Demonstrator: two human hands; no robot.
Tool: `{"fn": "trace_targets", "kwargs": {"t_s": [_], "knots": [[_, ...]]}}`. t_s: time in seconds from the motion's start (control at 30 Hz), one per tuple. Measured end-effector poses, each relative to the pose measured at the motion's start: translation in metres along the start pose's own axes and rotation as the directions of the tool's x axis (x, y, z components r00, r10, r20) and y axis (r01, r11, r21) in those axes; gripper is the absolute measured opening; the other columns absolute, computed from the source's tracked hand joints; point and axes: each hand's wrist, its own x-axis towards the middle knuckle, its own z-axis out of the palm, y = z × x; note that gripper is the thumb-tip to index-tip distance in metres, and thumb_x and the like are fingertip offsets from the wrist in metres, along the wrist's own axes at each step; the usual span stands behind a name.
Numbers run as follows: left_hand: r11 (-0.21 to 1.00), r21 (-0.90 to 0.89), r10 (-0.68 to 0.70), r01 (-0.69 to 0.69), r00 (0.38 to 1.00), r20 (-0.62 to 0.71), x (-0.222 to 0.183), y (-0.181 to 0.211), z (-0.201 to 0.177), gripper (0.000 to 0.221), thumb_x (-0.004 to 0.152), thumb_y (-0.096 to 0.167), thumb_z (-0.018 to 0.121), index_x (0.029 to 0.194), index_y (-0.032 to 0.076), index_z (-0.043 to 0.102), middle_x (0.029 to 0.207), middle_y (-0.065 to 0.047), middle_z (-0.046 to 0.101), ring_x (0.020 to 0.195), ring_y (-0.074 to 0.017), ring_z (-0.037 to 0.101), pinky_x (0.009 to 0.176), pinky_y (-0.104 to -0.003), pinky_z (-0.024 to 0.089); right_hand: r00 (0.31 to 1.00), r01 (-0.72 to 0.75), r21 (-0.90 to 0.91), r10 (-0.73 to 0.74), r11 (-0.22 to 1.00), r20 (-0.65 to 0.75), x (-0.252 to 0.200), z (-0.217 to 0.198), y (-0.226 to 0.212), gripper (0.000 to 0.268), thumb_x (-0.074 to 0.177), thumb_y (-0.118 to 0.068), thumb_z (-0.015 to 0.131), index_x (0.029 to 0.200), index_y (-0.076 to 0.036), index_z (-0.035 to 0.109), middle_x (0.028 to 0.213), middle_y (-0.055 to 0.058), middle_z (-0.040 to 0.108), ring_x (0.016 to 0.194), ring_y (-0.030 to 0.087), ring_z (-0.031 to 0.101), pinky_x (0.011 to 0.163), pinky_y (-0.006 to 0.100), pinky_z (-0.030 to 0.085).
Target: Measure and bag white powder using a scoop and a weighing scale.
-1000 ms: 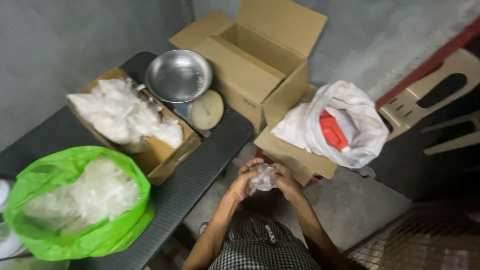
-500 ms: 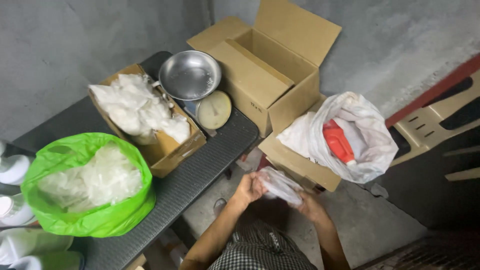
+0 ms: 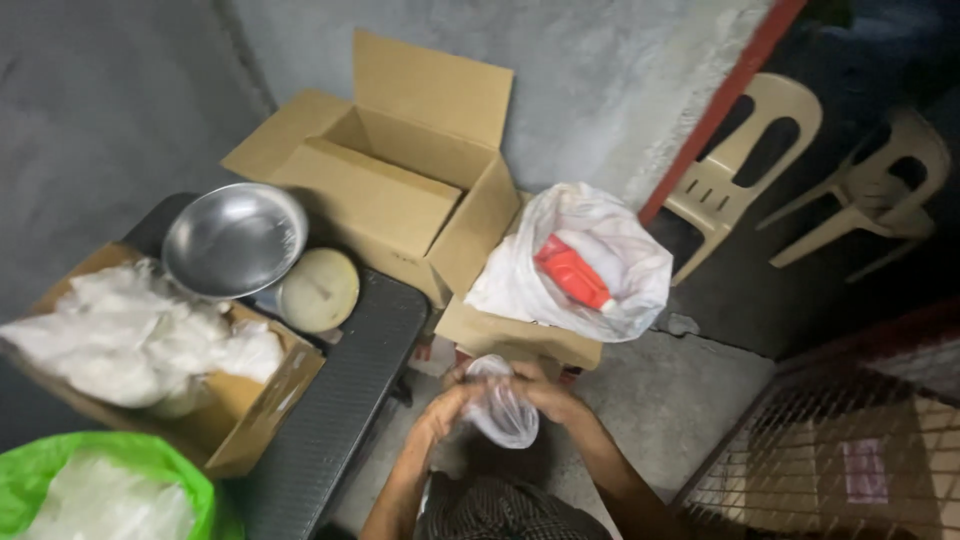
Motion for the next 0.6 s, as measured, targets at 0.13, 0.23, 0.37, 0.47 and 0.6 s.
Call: {"fn": "trace_targets", "kwargs": {"t_s": [0.13, 0.23, 0.37, 0.47, 0.6], "knots": [[0.710, 0.701, 0.219, -0.067, 0.967, -0.130, 0.023, -0.025, -0.062, 0.028, 0.082, 0.010, 0.076, 0.109, 0.007, 0.077, 0.097, -0.007, 0.081, 0.081, -0.0148, 0.074, 0.075, -0.028, 0.060, 0.993, -0.043, 0.652, 0.106, 0.757, -0.058, 0.012, -0.025, 0.028, 0.022, 0.095, -0.018, 0.066, 0.111, -0.002, 0.069, 0.105, 0.010, 0.072, 0.099, 0.025, 0.067, 0.089, 0.041, 0.056], [0.590, 0.802, 0.242, 0.087, 0.929, -0.279, 0.022, -0.021, -0.067, 0.027, 0.086, 0.012, 0.072, 0.112, 0.007, 0.076, 0.098, -0.009, 0.079, 0.075, -0.0177, 0.070, 0.064, -0.030, 0.056, 0.952, -0.135, 0.862, 0.306, 0.488, -0.023, 0.005, -0.026, 0.012, 0.024, 0.091, -0.019, 0.064, 0.107, -0.003, 0.068, 0.103, 0.012, 0.074, 0.097, 0.028, 0.071, 0.089, 0.045, 0.058], [0.973, 0.229, 0.152, -0.035, 0.844, -0.514, 0.043, -0.049, -0.112, 0.026, 0.095, 0.006, 0.048, 0.111, -0.001, 0.067, 0.091, -0.015, 0.071, 0.067, -0.0245, 0.068, 0.050, -0.038, 0.058, 0.942, -0.245, 0.723, 0.334, 0.645, 0.021, -0.022, -0.019, 0.028, 0.026, 0.094, -0.024, 0.073, 0.112, -0.005, 0.065, 0.095, 0.007, 0.068, 0.080, 0.021, 0.063, 0.071, 0.038, 0.050], [0.959, 0.039, 0.274, -0.280, 0.887, -0.371, 0.057, -0.046, -0.102, 0.041, 0.089, -0.004, 0.041, 0.120, 0.002, 0.067, 0.095, -0.014, 0.070, 0.073, -0.0239, 0.070, 0.059, -0.038, 0.063, 0.978, -0.207, 0.172, 0.210, 0.963, 0.001, -0.009, -0.027, 0.077, 0.030, 0.095, -0.024, 0.079, 0.116, -0.005, 0.068, 0.093, 0.003, 0.068, 0.076, 0.015, 0.060, 0.065, 0.031, 0.048], [0.971, 0.146, 0.238, -0.189, 0.809, -0.538, 0.053, -0.021, -0.062, 0.038, 0.089, 0.001, 0.047, 0.117, 0.010, 0.072, 0.101, -0.006, 0.072, 0.075, -0.0206, 0.066, 0.061, -0.035, 0.052, 0.970, 0.155, 0.121, -0.174, 0.980, 0.170, 0.030, -0.064, 0.157, 0.038, 0.095, -0.028, 0.071, 0.113, 0.004, 0.075, 0.090, 0.009, 0.069, 0.078, 0.021, 0.060, 0.064, 0.034, 0.051]]}}
